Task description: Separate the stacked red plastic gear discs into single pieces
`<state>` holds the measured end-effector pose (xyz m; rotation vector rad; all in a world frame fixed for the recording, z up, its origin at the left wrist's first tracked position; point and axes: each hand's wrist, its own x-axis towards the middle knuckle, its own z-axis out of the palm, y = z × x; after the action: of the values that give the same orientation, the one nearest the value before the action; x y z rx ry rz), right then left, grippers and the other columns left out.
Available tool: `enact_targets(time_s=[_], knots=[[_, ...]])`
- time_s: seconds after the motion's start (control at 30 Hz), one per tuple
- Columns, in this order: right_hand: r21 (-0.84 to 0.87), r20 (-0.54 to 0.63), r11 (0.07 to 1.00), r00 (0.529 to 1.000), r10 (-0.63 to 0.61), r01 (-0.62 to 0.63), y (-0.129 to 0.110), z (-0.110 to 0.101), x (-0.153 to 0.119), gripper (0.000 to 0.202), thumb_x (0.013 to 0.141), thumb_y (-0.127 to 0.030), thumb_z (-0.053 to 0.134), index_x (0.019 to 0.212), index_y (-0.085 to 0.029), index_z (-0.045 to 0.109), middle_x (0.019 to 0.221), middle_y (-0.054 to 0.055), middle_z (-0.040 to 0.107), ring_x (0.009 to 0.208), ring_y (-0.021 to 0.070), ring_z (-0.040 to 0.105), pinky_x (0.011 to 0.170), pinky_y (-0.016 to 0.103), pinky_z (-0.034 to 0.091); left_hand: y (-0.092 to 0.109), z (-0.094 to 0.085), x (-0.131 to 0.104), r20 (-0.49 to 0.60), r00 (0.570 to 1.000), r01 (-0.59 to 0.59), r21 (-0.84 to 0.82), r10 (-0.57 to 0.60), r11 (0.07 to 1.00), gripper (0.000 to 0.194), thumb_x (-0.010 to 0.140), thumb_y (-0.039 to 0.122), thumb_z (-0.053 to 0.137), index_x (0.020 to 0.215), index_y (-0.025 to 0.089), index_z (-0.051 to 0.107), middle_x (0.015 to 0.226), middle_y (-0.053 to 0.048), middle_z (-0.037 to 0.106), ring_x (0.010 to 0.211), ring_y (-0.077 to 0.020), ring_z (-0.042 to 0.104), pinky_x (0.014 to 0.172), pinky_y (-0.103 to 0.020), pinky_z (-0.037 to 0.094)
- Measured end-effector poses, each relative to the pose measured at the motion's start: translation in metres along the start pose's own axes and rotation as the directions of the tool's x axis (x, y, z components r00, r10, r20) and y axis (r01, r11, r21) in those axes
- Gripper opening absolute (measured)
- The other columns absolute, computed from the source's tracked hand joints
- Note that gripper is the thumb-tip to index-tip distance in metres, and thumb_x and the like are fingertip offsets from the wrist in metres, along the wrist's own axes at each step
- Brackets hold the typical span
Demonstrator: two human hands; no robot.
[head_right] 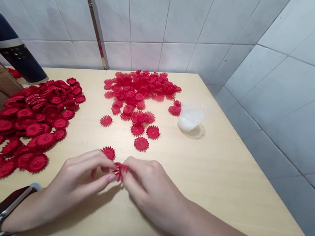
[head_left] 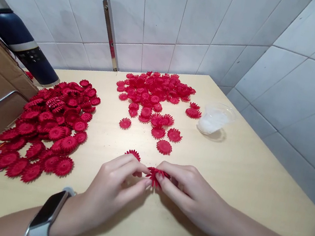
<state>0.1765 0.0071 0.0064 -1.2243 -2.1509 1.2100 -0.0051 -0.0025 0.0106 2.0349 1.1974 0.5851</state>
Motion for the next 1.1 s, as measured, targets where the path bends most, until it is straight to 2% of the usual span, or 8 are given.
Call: enact_targets(time_s=[0.33,0.5,0.6,0.67,0.77,0.87,1.03,1.1], knots=[[0.097,-0.002,0.995,1.000,-0.013,0.013,-0.001,-0.002,0.001,0.027,0.084,-0.016,0.042,0.057,-0.016,0.046,0.053,-0.004,0.041,0.050,0.0083,0.035,0.048,0.021,0.027,-0.002,0.000,-0.002,-0.027,0.998,-0.054,-0.033,0.053,0.998,0.009,0.082,0.016,0.053,0.087,0.017,0.060,0.083,-0.003,0.060,0.077,-0.0127,0.055,0.067,-0.023,0.043],[0.344,0.057,0.938,0.998,0.033,-0.050,-0.003,-0.003,0.000,0.030,0.087,-0.025,0.043,0.058,-0.016,0.044,0.055,-0.004,0.041,0.053,0.0088,0.037,0.049,0.020,0.028,-0.001,0.000,0.001,-0.045,0.999,-0.009,-0.071,0.006,0.997,0.010,0.081,0.020,0.054,0.089,0.018,0.060,0.081,-0.002,0.060,0.074,-0.0128,0.055,0.065,-0.024,0.043],[0.452,0.083,0.889,0.996,0.033,-0.067,-0.002,-0.003,-0.001,0.028,0.087,-0.030,0.044,0.063,-0.016,0.046,0.059,-0.004,0.042,0.056,0.0091,0.037,0.050,0.021,0.029,0.000,-0.003,0.004,-0.015,0.997,0.067,-0.193,-0.072,0.979,0.010,0.082,0.022,0.053,0.086,0.019,0.061,0.079,0.000,0.060,0.071,-0.0123,0.055,0.063,-0.023,0.042],[0.445,0.089,0.893,0.995,0.039,-0.074,-0.002,-0.003,-0.001,0.028,0.087,-0.030,0.044,0.063,-0.017,0.046,0.060,-0.004,0.041,0.056,0.0091,0.036,0.050,0.021,0.028,0.001,-0.004,0.007,0.030,0.994,0.107,-0.281,-0.103,0.954,0.012,0.083,0.021,0.051,0.077,0.017,0.061,0.073,0.000,0.060,0.068,-0.0114,0.054,0.062,-0.022,0.042],[0.439,0.123,0.891,0.990,0.063,-0.112,-0.001,-0.003,-0.001,0.026,0.088,-0.028,0.043,0.065,-0.017,0.046,0.060,-0.003,0.041,0.055,0.0091,0.036,0.049,0.022,0.028,0.001,-0.005,0.009,0.027,0.992,0.128,-0.332,-0.126,0.935,0.016,0.082,0.019,0.052,0.068,0.016,0.059,0.067,0.001,0.058,0.064,-0.0106,0.052,0.060,-0.022,0.040],[0.437,0.128,0.891,0.989,0.070,-0.120,-0.001,-0.003,-0.001,0.027,0.088,-0.026,0.041,0.063,-0.016,0.045,0.059,-0.003,0.040,0.055,0.0093,0.035,0.050,0.023,0.027,0.000,-0.004,0.009,-0.010,0.992,0.118,-0.335,-0.129,0.935,0.012,0.081,0.020,0.054,0.071,0.016,0.059,0.069,0.001,0.057,0.066,-0.0108,0.052,0.060,-0.022,0.041],[0.403,0.089,0.910,0.993,0.072,-0.102,-0.001,-0.004,-0.001,0.031,0.087,-0.027,0.043,0.058,-0.016,0.042,0.057,-0.004,0.036,0.053,0.0085,0.030,0.048,0.024,0.024,-0.001,-0.005,0.005,-0.151,0.984,0.054,-0.262,-0.097,0.963,0.004,0.079,0.021,0.058,0.081,0.018,0.058,0.076,0.001,0.056,0.068,-0.0109,0.052,0.060,-0.022,0.042],[0.390,0.078,0.916,0.995,0.063,-0.089,-0.001,-0.005,-0.001,0.032,0.085,-0.026,0.045,0.055,-0.016,0.040,0.054,-0.005,0.034,0.052,0.0082,0.029,0.047,0.023,0.023,0.000,-0.006,0.004,-0.133,0.990,0.018,-0.207,-0.046,0.978,0.005,0.078,0.020,0.058,0.082,0.019,0.062,0.075,0.000,0.056,0.067,-0.0112,0.052,0.059,-0.023,0.042]])
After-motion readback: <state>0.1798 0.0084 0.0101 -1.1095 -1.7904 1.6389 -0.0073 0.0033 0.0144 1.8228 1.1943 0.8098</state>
